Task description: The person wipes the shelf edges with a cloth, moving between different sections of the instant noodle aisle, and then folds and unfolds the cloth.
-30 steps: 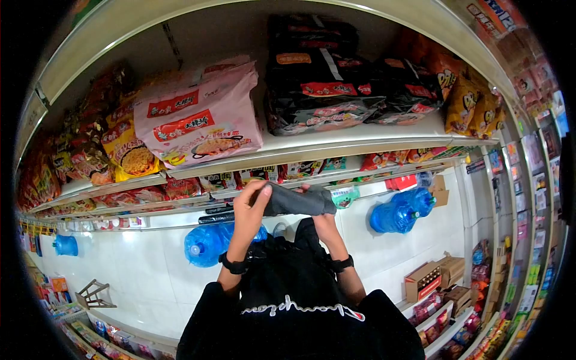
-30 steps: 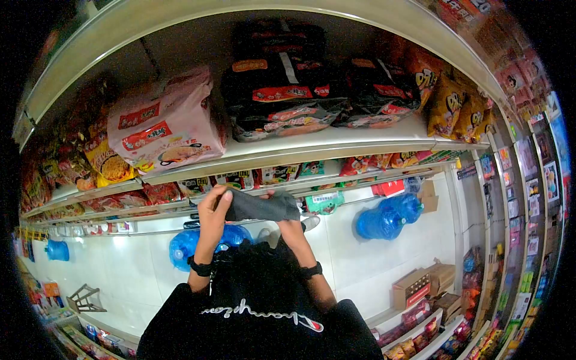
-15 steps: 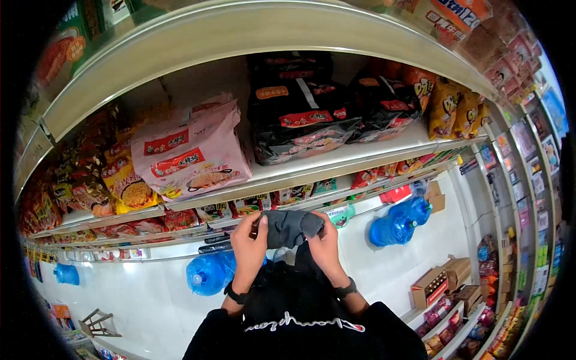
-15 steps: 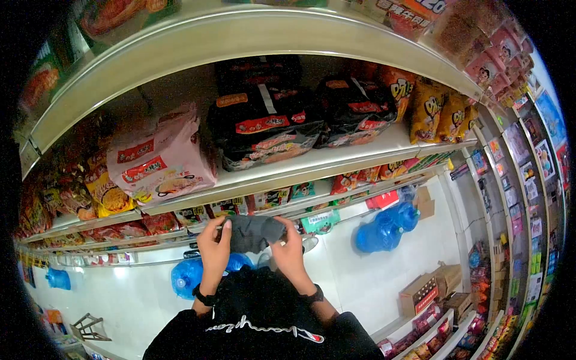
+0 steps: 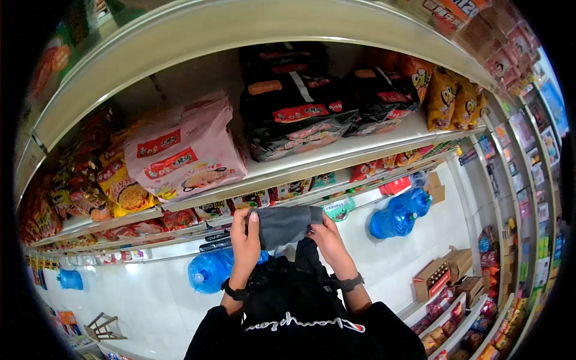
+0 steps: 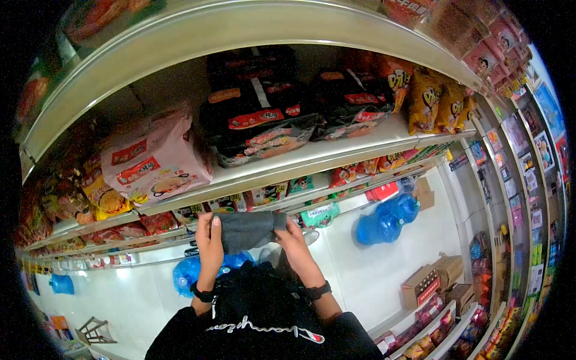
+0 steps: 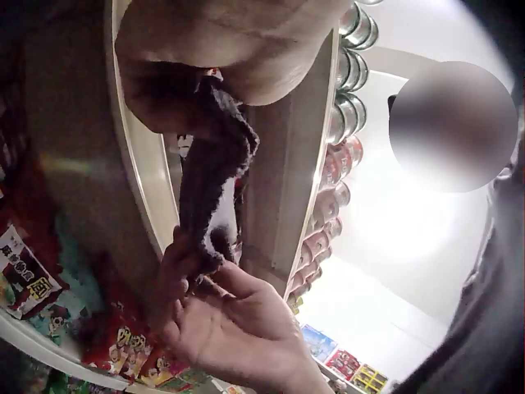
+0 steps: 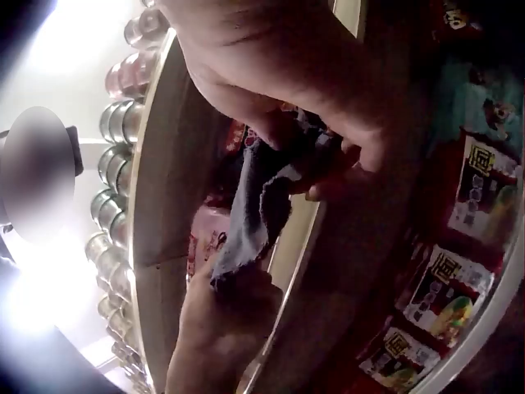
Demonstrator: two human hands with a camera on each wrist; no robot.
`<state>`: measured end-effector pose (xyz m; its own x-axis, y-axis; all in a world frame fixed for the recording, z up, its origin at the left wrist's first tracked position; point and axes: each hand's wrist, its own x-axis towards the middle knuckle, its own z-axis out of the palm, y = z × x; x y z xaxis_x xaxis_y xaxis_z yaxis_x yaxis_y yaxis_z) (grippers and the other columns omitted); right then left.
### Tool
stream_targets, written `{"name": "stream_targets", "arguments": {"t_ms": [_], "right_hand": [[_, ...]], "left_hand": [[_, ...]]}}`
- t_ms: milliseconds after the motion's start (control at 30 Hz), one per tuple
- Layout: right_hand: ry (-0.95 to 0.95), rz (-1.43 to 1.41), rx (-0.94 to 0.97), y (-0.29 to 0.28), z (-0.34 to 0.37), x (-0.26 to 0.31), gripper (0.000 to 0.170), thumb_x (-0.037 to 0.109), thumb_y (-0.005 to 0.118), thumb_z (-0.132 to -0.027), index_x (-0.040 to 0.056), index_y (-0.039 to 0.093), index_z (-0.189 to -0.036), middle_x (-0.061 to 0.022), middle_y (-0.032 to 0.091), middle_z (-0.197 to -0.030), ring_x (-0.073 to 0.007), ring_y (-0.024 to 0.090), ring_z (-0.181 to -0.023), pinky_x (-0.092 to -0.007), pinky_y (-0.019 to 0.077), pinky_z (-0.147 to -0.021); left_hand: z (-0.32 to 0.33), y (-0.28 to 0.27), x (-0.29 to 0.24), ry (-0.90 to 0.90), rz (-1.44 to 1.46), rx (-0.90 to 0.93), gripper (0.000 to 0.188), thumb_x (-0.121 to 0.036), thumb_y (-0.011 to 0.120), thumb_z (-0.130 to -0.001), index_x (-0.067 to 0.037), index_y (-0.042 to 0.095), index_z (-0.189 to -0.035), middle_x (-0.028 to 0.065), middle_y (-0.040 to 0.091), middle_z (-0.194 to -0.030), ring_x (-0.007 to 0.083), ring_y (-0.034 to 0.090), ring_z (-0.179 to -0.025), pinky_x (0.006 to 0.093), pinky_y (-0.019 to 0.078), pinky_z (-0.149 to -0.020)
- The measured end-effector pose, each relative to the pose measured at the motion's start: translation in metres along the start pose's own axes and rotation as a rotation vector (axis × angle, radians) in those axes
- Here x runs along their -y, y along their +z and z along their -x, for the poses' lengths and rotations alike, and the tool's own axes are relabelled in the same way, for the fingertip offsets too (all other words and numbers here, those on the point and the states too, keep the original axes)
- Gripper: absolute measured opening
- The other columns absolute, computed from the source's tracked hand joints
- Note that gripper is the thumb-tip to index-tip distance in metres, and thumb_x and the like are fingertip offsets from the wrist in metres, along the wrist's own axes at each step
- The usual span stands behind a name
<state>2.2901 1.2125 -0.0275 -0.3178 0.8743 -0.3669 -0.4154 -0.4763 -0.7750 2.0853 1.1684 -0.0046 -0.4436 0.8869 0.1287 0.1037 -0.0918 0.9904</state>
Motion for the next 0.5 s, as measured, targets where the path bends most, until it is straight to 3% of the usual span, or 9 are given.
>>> {"name": "stream_targets", "arguments": {"t_ms": [100, 167, 200, 300, 333, 433, 467, 500], "right_hand": [[-0.075, 0.308, -0.018, -0.012, 0.002, -0.003, 0.048, 0.005, 0.061, -0.095, -0.0003, 0.049, -0.142, -0.0082, 0.059, -0.132, -0.0147, 0.055, -0.118, -0.0313, 0.0460, -0.099], [-0.147, 0.369, -0.009, -0.019, 0.002, -0.004, 0.043, 0.003, 0.063, -0.094, -0.0012, 0.054, -0.135, -0.0066, 0.063, -0.125, -0.0146, 0.058, -0.114, -0.0299, 0.0465, -0.098], [-0.162, 0.378, -0.007, -0.017, 0.007, 0.001, 0.040, 0.002, 0.063, -0.094, -0.0010, 0.056, -0.133, -0.0061, 0.064, -0.122, -0.0148, 0.059, -0.112, -0.0298, 0.0470, -0.097], [-0.233, 0.438, -0.016, -0.002, 0.018, 0.010, 0.028, 0.002, 0.061, -0.095, -0.0011, 0.060, -0.123, -0.0050, 0.067, -0.112, -0.0140, 0.062, -0.104, -0.0290, 0.0494, -0.092], [-0.268, 0.483, 0.008, 0.001, 0.019, 0.012, 0.027, 0.002, 0.061, -0.096, -0.0011, 0.060, -0.123, -0.0052, 0.067, -0.112, -0.0135, 0.062, -0.104, -0.0288, 0.0498, -0.091], [-0.248, 0.553, 0.029, 0.012, 0.022, 0.016, 0.024, 0.005, 0.061, -0.098, -0.0014, 0.061, -0.121, -0.0056, 0.067, -0.109, -0.0120, 0.062, -0.099, -0.0281, 0.0506, -0.087], [-0.244, 0.563, 0.031, 0.015, 0.023, 0.016, 0.024, 0.005, 0.061, -0.098, -0.0012, 0.061, -0.121, -0.0054, 0.067, -0.108, -0.0118, 0.062, -0.098, -0.0281, 0.0506, -0.087], [-0.239, 0.573, 0.031, 0.018, 0.022, 0.016, 0.023, 0.006, 0.061, -0.098, -0.0010, 0.062, -0.120, -0.0053, 0.067, -0.108, -0.0115, 0.062, -0.096, -0.0280, 0.0507, -0.086]], "left_hand": [[-0.007, -0.003, 0.006, -0.033, 0.044, 0.075, 0.016, -0.013, 0.054, -0.105, 0.002, 0.054, -0.112, 0.0006, 0.052, -0.094, 0.0083, 0.047, -0.088, 0.0245, 0.0417, -0.080], [-0.010, -0.005, 0.005, -0.060, 0.034, 0.107, 0.017, -0.013, 0.054, -0.105, 0.002, 0.055, -0.113, 0.0013, 0.054, -0.095, 0.0085, 0.049, -0.091, 0.0249, 0.0425, -0.082], [-0.013, -0.002, 0.004, -0.048, 0.035, 0.114, 0.021, -0.015, 0.058, -0.103, 0.001, 0.056, -0.116, 0.0063, 0.059, -0.098, 0.0155, 0.057, -0.093, 0.0296, 0.0457, -0.086], [-0.015, -0.002, -0.014, 0.118, -0.374, 0.135, 0.029, -0.016, 0.063, -0.098, 0.000, 0.057, -0.120, 0.0142, 0.062, -0.106, 0.0286, 0.061, -0.100, 0.0365, 0.0477, -0.091], [-0.017, -0.002, -0.019, 0.201, -0.403, 0.154, 0.035, -0.017, 0.068, -0.092, -0.001, 0.058, -0.121, 0.0182, 0.060, -0.114, 0.0383, 0.059, -0.108, 0.0417, 0.0480, -0.094], [-0.011, 0.004, -0.027, 0.296, -0.406, 0.207, 0.034, -0.016, 0.069, -0.090, -0.002, 0.058, -0.120, 0.0185, 0.059, -0.118, 0.0378, 0.057, -0.113, 0.0428, 0.0479, -0.094], [-0.009, 0.006, -0.024, 0.358, -0.464, 0.211, 0.034, -0.018, 0.072, -0.089, -0.002, 0.060, -0.117, 0.0174, 0.061, -0.112, 0.0357, 0.060, -0.107, 0.0417, 0.0491, -0.090], [-0.008, 0.006, -0.019, 0.241, -0.417, 0.300, 0.035, -0.020, 0.073, -0.089, -0.001, 0.060, -0.116, 0.0170, 0.062, -0.109, 0.0352, 0.062, -0.104, 0.0414, 0.0495, -0.088]]}}
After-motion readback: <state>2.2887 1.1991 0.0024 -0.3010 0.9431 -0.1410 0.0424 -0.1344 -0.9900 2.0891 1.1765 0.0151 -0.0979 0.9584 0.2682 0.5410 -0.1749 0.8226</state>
